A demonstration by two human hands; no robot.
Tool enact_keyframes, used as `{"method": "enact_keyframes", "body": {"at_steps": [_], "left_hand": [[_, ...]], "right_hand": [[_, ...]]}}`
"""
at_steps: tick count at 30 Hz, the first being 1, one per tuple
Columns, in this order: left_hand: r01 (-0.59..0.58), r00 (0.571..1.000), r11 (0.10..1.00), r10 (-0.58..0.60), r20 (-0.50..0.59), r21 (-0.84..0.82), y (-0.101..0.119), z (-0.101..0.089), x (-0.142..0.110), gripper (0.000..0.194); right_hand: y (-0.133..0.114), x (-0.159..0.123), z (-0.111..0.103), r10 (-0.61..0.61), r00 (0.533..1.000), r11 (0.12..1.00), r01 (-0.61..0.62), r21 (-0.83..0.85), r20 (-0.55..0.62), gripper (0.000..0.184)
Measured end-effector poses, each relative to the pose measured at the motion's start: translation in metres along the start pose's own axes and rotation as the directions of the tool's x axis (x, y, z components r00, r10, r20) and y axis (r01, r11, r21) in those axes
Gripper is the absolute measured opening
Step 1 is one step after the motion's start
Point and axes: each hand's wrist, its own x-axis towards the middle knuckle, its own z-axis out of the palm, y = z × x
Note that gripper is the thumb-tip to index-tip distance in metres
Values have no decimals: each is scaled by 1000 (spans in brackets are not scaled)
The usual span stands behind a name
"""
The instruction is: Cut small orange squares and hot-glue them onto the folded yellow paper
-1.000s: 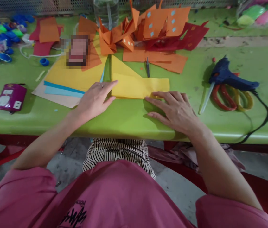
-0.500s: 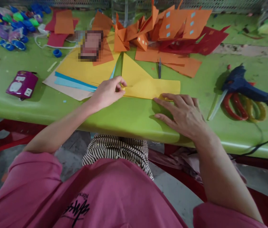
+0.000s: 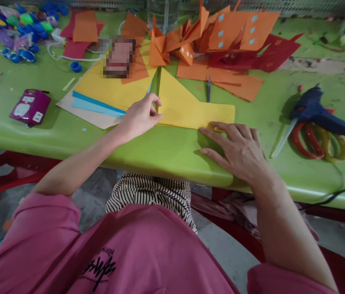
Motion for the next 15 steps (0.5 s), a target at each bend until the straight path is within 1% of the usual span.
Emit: {"method": "enact_keyframes", "body": {"at_steps": [4,8,10,12,14,15], "left_hand": [[27,1000,1000,-27,-11,-1,3,0,-1,30],[-29,1000,999,29,-6,13,1,2,-4,27],[-91,996,994,92,-9,59,-3,4,-4,25],[-178,982,974,184,-34,141,-6,7,-4,26],[-291,950,928,309,-40,234,-8,9,-2,29],[-355,928,893,373,-12,275,-8,10,-1,32]], "right_hand": [[-1,0,-2,-8,1000,998,9,-62,11,64],[-2,0,-3,-10,1000,997,12,-74,22,63],[-2,0,-2,-11,1000,997,12,-70,14,62],[-1,-1,-2,-12,1000,998,12,-59,10,62],[-1,-1,-1,-8,1000,998,9,-56,15,62],[0,-1,-1,-6,1000,998,7,-56,16,62]]}}
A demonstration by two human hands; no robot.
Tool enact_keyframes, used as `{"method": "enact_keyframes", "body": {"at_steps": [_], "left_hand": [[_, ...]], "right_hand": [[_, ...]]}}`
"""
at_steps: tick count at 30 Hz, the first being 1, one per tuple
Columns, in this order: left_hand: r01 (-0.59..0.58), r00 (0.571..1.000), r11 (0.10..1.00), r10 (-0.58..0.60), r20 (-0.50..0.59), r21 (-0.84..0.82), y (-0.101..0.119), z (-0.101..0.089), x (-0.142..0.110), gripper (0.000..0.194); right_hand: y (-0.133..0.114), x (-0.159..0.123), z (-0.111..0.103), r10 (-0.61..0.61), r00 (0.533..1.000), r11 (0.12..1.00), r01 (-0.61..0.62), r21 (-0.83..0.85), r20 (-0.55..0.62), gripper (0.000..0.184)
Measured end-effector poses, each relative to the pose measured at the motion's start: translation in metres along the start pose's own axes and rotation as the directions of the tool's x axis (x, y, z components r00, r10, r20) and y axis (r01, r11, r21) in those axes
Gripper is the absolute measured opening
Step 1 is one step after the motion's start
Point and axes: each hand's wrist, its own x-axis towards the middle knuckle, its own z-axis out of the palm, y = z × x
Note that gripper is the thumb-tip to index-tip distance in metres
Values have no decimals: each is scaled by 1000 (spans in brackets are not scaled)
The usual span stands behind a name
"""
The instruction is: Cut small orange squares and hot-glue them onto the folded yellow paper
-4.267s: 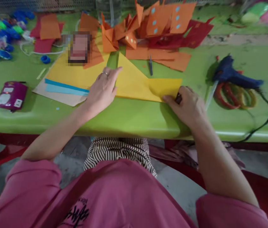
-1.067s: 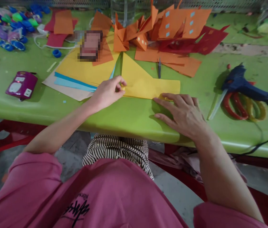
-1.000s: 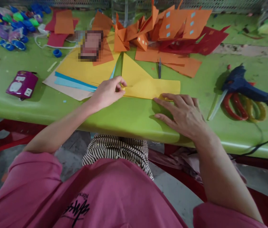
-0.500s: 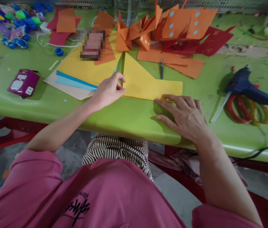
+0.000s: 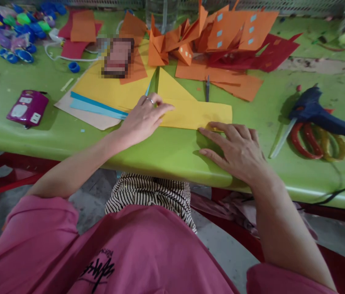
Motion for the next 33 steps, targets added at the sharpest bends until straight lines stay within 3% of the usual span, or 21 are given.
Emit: {"method": "enact_keyframes", "body": {"at_steps": [4,8,12,17,21,25,33], "left_hand": [[-277,945,956,252,206,99,2,1,6,45],[-373,901,909,307,306,187,5,1,7,50],[-379,908,890,306,285,252,7,1,4,47],[-405,900,882,339,273,240,7,1,3,46],[-397,904,897,345,252,195,6,2,4,47],[-375,918,910,339,204,175,1,0,0,42],[-299,953,900,265,145,318,-23,-28,-43,49]], "right_hand": [[1,0,1,7,1000,1000,-7,12,-4,61],[1,-1,2,13,1000,1000,-13,15,10,62],[0,-1,0,25,999,999,-25,25,24,64],[-9,2,-3,-6,995,1000,5,-8,-98,67],[-18,10,5,-80,990,995,87,54,-114,67],[-19,14,13,-54,994,991,66,115,-99,66],[-20,16,12,-60,991,982,80,169,-117,70]]}}
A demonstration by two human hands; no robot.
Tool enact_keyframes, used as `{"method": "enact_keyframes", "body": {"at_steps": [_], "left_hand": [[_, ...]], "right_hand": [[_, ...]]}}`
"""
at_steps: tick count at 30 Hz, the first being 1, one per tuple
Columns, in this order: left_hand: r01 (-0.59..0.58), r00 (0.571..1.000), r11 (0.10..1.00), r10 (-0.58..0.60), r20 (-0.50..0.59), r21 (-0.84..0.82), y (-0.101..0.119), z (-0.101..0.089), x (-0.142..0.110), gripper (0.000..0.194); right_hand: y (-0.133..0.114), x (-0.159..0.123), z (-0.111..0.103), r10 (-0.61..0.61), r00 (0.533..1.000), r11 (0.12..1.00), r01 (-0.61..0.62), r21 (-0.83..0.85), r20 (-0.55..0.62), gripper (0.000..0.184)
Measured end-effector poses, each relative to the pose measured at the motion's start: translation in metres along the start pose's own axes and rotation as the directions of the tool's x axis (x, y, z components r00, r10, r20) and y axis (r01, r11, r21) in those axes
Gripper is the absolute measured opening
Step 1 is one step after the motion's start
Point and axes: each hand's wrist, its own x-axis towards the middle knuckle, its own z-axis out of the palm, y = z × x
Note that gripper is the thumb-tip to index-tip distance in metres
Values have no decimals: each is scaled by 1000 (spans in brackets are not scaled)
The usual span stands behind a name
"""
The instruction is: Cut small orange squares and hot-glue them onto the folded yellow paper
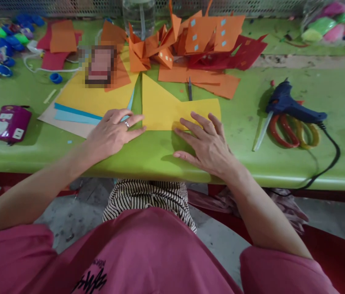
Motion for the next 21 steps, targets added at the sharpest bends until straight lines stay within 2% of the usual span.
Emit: {"method": "enact_keyframes", "body": {"at_steps": [3,5,7,9,12,15,21], "left_hand": [[114,991,993,-113,-69,11,9,-6,-7,45],[146,982,988,-151,-116,-50,22,-5,3,44],[73,988,991,-87,-126,-111,38,0,20,43],[-2,996,987,-12,-88,-159,51,8,39,50],[-25,1000,980,27,5,-198,62,16,55,63],[-26,998,981,35,48,-192,62,17,56,71],[-26,998,987,35,51,-157,62,14,51,73]], "right_hand": [[-2,3,-2,10,1000,1000,-10,11,14,69],[-4,5,-3,16,1000,1000,-17,10,26,70],[-7,7,-4,19,999,1000,-19,-2,33,72],[-9,6,-4,27,999,999,-27,-25,31,73],[-9,0,-6,71,997,996,-70,-63,17,70],[-2,-14,-10,142,990,985,-140,-98,5,65],[19,-49,-20,246,969,958,-246,-150,-17,63]]}}
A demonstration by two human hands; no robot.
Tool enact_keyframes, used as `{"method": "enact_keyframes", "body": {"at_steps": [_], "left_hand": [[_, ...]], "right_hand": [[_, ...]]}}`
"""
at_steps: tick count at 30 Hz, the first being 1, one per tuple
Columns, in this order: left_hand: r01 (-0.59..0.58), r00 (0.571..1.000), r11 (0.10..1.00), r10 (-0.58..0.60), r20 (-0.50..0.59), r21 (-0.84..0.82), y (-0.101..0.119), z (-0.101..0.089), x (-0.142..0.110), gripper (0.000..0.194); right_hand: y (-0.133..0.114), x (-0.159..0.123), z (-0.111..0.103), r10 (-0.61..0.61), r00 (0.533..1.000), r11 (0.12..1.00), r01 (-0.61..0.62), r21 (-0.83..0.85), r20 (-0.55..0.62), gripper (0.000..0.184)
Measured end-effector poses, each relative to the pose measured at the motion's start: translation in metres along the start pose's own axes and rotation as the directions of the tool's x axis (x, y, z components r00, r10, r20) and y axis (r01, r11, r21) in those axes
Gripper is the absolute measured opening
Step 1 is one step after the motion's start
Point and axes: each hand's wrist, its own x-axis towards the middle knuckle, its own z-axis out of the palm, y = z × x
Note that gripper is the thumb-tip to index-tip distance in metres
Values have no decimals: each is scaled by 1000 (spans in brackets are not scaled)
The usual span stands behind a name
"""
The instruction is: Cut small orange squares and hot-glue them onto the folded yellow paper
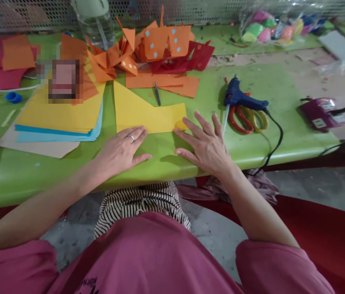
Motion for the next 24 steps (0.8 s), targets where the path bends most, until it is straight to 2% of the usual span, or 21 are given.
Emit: {"method": "enact_keyframes", "body": {"at_steps": [6,10,12,13,15,17,18,19,22,24], "left_hand": [[-10,999,1000,10,-33,15,0,2,-1,71],[-12,997,1000,14,-76,16,-2,4,1,68],[-32,993,999,33,-114,10,0,3,-1,65],[-49,990,999,50,-133,9,2,3,-5,64],[-91,981,996,93,-172,22,10,1,-15,63],[-130,968,990,140,-209,61,19,0,-31,66],[-138,961,986,156,-227,89,24,-1,-40,69],[-154,957,980,180,-227,126,28,-1,-48,66],[-215,930,952,268,-253,217,32,-6,-66,37],[-236,907,941,303,-293,242,30,-15,-69,23]], "right_hand": [[6,-16,1,153,986,987,-156,-30,-72,59],[-1,-11,-1,222,973,974,-225,-38,-68,63],[-5,-7,-4,217,974,975,-219,-31,-64,68],[-8,-6,-5,172,984,985,-173,-22,-54,72],[-15,-9,-6,-3,1000,1000,3,7,-14,79],[-25,-17,-5,-192,981,981,192,24,3,84],[-30,-23,-3,-239,971,971,240,10,-22,85],[-35,-30,-2,-268,961,963,268,-11,-66,78],[-44,-45,-3,-320,927,946,325,-6,-195,34],[-45,-46,-10,-321,918,941,337,34,-232,26]]}}
